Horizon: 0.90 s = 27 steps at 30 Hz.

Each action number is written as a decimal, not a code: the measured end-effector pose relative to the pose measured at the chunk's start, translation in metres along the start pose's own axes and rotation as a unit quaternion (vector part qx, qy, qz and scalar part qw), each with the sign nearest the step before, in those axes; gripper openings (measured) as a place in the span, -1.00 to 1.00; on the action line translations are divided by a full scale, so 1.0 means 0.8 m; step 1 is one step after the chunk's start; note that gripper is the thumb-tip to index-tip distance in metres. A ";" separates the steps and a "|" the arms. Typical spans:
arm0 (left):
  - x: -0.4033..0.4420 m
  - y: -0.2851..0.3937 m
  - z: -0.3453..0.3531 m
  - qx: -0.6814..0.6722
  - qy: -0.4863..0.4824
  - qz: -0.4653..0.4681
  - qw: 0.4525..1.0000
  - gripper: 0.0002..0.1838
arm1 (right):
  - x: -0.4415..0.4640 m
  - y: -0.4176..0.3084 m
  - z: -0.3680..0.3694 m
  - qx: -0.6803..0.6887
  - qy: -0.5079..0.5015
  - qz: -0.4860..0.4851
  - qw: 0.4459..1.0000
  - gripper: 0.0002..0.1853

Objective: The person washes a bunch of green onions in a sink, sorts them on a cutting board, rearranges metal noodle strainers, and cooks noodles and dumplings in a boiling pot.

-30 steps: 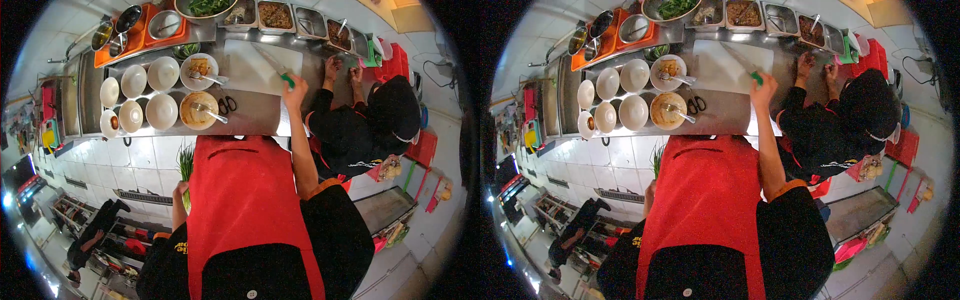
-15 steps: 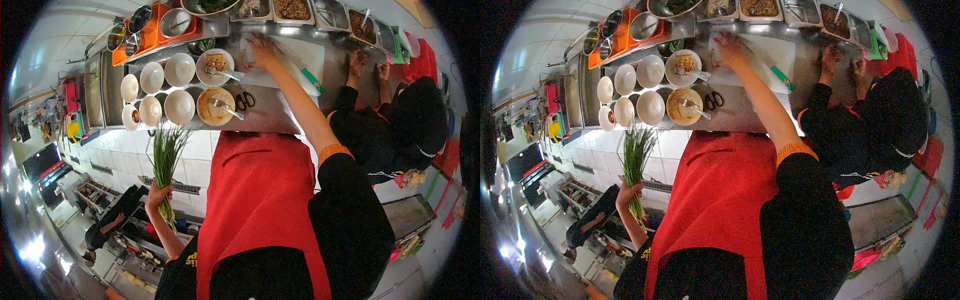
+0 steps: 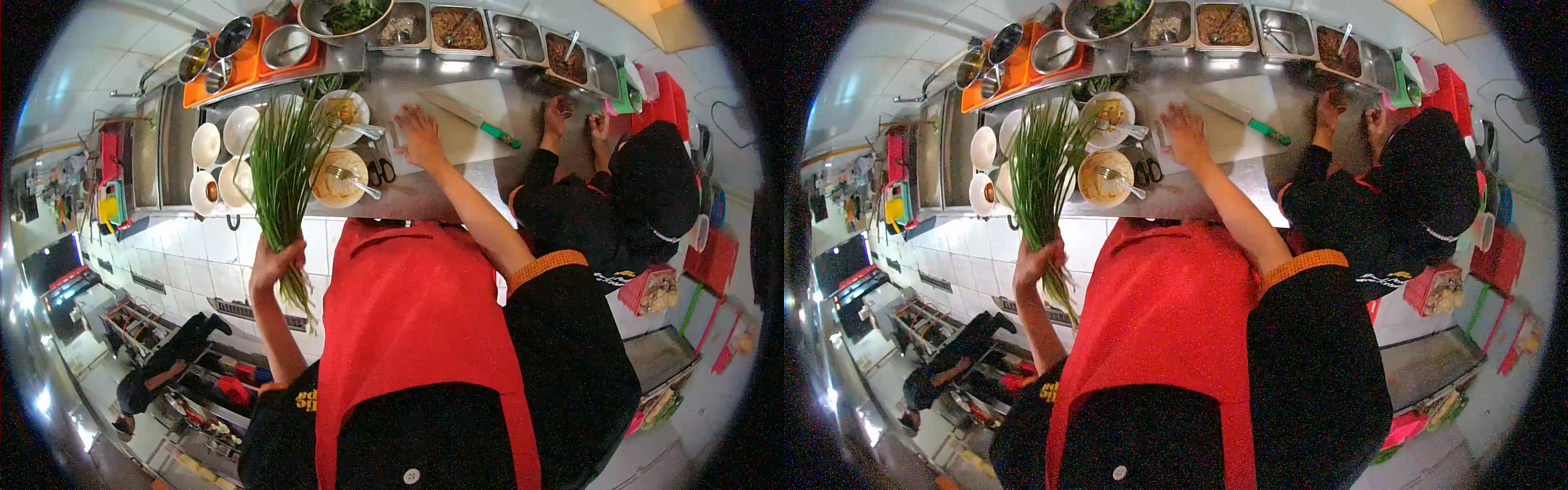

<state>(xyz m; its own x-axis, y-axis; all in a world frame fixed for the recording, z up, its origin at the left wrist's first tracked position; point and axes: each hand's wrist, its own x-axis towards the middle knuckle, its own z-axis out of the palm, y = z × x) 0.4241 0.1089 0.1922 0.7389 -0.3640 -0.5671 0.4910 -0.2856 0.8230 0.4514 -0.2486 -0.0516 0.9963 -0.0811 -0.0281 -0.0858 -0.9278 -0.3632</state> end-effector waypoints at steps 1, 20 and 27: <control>0.008 0.009 0.008 -0.005 -0.008 0.028 1.000 -0.84 | -0.011 -0.008 0.000 -0.004 0.000 0.015 1.000 -0.06; 0.100 0.068 0.100 0.135 -0.048 0.135 0.980 -0.84 | -0.082 0.150 -0.060 -0.048 0.078 0.268 0.959 -0.26; 0.106 0.034 0.074 0.100 -0.022 0.088 0.991 -0.86 | -0.141 0.129 -0.040 0.038 0.186 0.207 0.960 -0.66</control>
<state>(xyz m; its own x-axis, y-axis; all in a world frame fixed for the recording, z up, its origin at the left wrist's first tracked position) 0.4728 0.0177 0.1647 0.7818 -0.4612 -0.4196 0.2511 -0.3832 0.8889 0.3302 -0.3469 -0.0561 0.8058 -0.5743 0.1443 -0.4595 -0.7602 -0.4593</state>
